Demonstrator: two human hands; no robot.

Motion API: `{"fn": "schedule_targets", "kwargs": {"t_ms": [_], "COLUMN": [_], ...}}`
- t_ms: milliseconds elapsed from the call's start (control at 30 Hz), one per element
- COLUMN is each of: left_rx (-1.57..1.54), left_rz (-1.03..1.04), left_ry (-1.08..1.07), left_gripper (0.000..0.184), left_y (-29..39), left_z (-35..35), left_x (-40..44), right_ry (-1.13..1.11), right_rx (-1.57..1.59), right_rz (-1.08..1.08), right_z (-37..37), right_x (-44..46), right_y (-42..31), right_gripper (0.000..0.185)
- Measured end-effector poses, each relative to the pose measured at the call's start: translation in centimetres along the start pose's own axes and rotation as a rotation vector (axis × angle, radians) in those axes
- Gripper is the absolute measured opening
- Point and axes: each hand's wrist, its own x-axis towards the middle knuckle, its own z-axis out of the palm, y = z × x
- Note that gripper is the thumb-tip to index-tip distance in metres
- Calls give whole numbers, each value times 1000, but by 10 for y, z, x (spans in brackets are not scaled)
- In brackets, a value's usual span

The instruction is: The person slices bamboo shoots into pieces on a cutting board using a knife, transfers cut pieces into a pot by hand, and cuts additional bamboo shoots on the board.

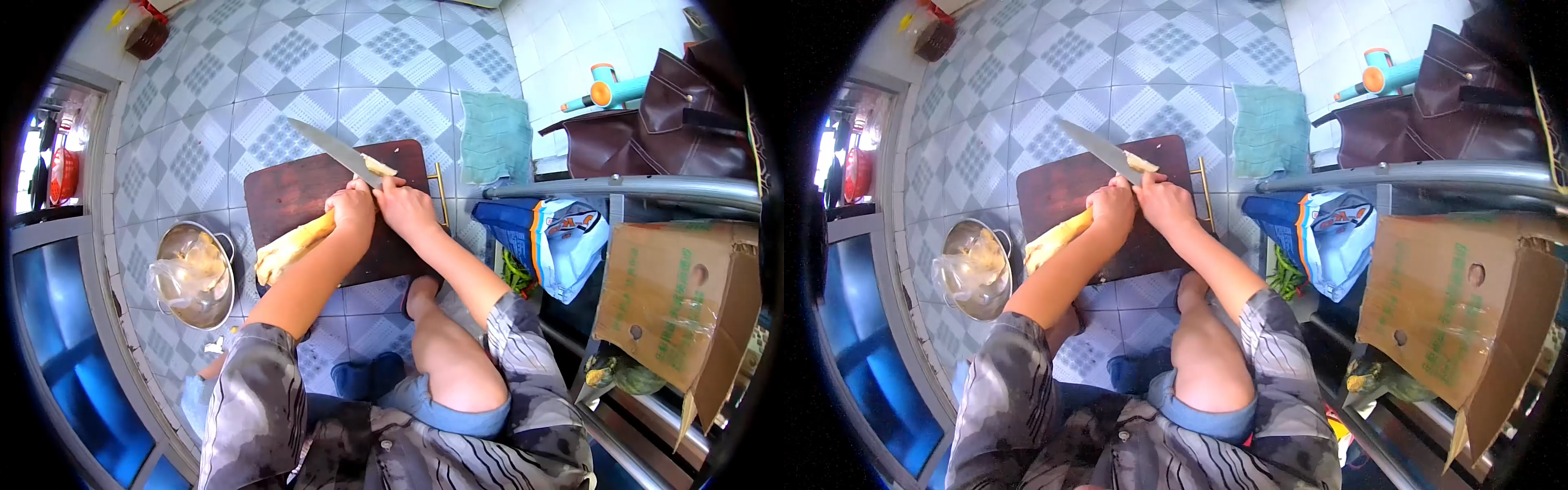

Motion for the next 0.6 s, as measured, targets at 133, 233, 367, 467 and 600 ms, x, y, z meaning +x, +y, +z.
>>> {"fn": "schedule_targets", "kwargs": {"t_ms": [133,233,367,467,600], "left_rx": [-31,-2,-41,-5,-101], "left_rz": [107,99,57,35,57], "left_ry": [42,-52,-18,23,-14], "left_gripper": [36,45,49,46,43], "left_y": [-8,-9,-6,-4,-6], "left_z": [1,-9,-13,-11,-8], "left_x": [-2,-9,-10,-12,-9], "right_ry": [-16,-85,-95,-44,-12], "right_rx": [57,-33,-64,-41,87], "right_rz": [73,169,132,55,-4], "right_z": [-9,-11,-12,-8,0], "right_x": [-41,-93,-91,-45,9], "right_y": [13,35,39,21,-10], "right_gripper": [36,36,36,36,31]}}
